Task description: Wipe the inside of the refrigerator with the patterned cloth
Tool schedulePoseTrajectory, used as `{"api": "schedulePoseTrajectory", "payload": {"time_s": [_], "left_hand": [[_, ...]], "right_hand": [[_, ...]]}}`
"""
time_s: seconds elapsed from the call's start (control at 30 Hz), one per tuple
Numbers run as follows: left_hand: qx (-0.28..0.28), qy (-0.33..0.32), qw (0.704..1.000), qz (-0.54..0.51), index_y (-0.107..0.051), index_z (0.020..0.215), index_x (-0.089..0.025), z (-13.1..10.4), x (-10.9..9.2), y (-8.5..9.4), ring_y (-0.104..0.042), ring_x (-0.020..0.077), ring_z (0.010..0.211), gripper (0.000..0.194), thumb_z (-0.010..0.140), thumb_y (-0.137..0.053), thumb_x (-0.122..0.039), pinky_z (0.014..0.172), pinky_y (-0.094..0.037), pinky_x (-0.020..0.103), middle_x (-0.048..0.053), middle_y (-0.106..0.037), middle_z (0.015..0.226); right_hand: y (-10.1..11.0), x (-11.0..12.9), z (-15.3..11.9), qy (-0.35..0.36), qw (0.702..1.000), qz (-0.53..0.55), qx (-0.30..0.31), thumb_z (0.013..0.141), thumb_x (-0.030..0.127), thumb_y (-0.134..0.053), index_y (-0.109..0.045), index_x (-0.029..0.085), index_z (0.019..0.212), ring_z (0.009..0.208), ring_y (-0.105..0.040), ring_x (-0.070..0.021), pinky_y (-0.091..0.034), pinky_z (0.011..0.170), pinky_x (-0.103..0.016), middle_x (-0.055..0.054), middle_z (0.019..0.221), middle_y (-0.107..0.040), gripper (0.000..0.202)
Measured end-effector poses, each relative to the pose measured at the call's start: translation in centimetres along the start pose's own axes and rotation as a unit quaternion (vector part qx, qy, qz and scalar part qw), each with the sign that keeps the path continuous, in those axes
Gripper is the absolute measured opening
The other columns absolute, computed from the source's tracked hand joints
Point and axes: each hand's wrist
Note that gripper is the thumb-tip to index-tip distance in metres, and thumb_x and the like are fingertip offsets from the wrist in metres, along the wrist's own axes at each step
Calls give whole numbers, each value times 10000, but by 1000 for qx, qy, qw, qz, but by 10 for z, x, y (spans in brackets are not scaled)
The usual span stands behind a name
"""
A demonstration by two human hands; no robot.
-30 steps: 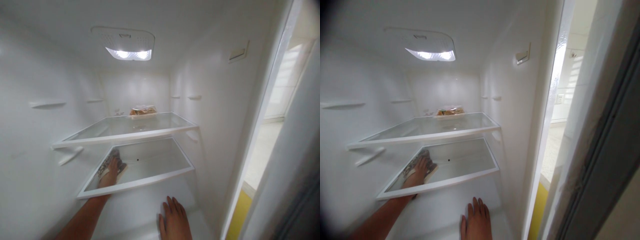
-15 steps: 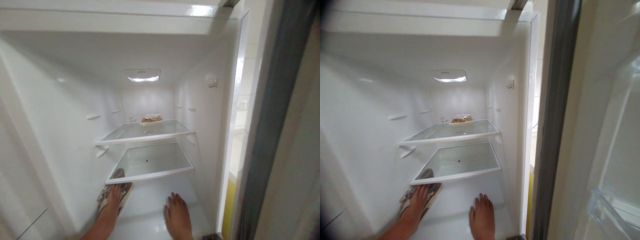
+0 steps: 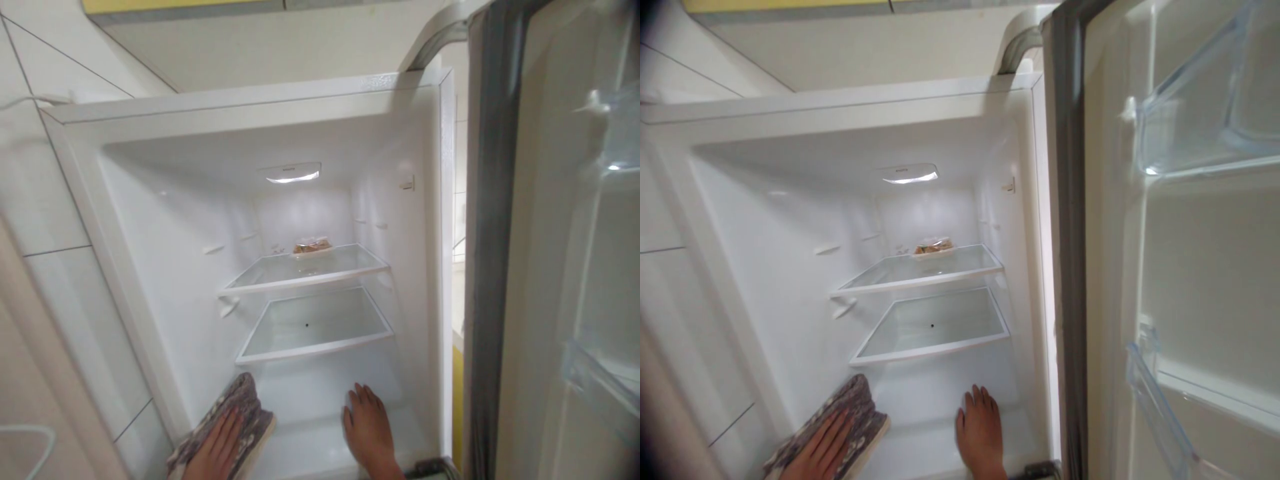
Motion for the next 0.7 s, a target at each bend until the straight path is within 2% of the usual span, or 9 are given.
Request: {"api": "schedulePoseTrajectory", "payload": {"time_s": [0.07,0.13,0.23,0.27,0.3,0.37,0.5,0.57,0.7], "left_hand": [[-76,122,953,-266,-675,1242,-439,-1,9,2,-581,292,1339,618,655,-577,-271,1108,-503,511,-45,-679,1318],[-112,222,816,-522,-684,1152,-517,2,15,1,-638,270,1264,551,655,-590,-298,1056,-541,459,-103,-695,1243],[-106,343,552,-753,-744,927,-533,10,21,-1,-690,351,1169,368,578,-653,-466,1054,-524,541,-81,-749,1091],[-106,355,507,-778,-755,872,-522,11,23,0,-699,378,1145,354,530,-668,-488,1057,-516,571,-58,-763,1050],[-107,353,493,-788,-762,848,-513,12,25,2,-702,392,1135,357,504,-673,-476,1061,-511,589,-40,-770,1035],[-108,313,543,-772,-763,889,-510,9,28,5,-703,382,1143,401,522,-642,-402,1064,-518,593,-36,-767,1076],[-35,201,789,-580,-707,1197,-367,2,24,6,-600,332,1318,611,615,-570,-242,1173,-460,533,13,-672,1346],[35,150,880,-449,-677,1279,-260,8,18,1,-543,333,1377,650,636,-595,-212,1218,-404,490,86,-614,1428],[116,120,924,-344,-717,1229,-164,51,9,-10,-499,375,1409,556,678,-680,-222,1247,-318,499,182,-621,1410]], "right_hand": [[-1,0,1,-3,1000,-1,-1,983,247,-329,-635,179,1357,1438,-468,-297,-351,1202,-444,-105,1504,-571,489],[-1,0,2,-6,1000,0,0,977,251,-347,-638,187,1353,1434,-473,-290,-352,1203,-439,-99,1500,-575,480],[0,0,4,-7,1000,6,7,971,263,-365,-638,178,1352,1436,-470,-293,-340,1213,-439,-105,1506,-568,476],[1,0,4,-7,1000,7,8,973,266,-362,-636,172,1354,1438,-466,-297,-337,1215,-441,-109,1509,-565,479],[1,0,4,-7,1000,8,8,975,267,-357,-634,168,1357,1441,-463,-300,-336,1216,-442,-112,1511,-562,483],[2,0,3,-6,1000,8,7,977,259,-346,-633,162,1359,1441,-463,-302,-336,1215,-442,-115,1511,-562,488],[2,0,2,-4,1000,12,8,973,242,-351,-643,163,1347,1440,-466,-300,-343,1211,-446,-121,1504,-567,482],[2,0,2,-3,1000,14,8,972,245,-354,-648,172,1343,1443,-463,-299,-347,1209,-449,-119,1503,-568,479],[1,0,2,-7,1000,8,10,970,250,-346,-649,186,1344,1440,-469,-292,-345,1215,-434,-102,1510,-565,485]]}}
Point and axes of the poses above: each hand's wrist, its own z-axis towards the middle knuckle, its own y-axis out of the back of the hand, x = y × z
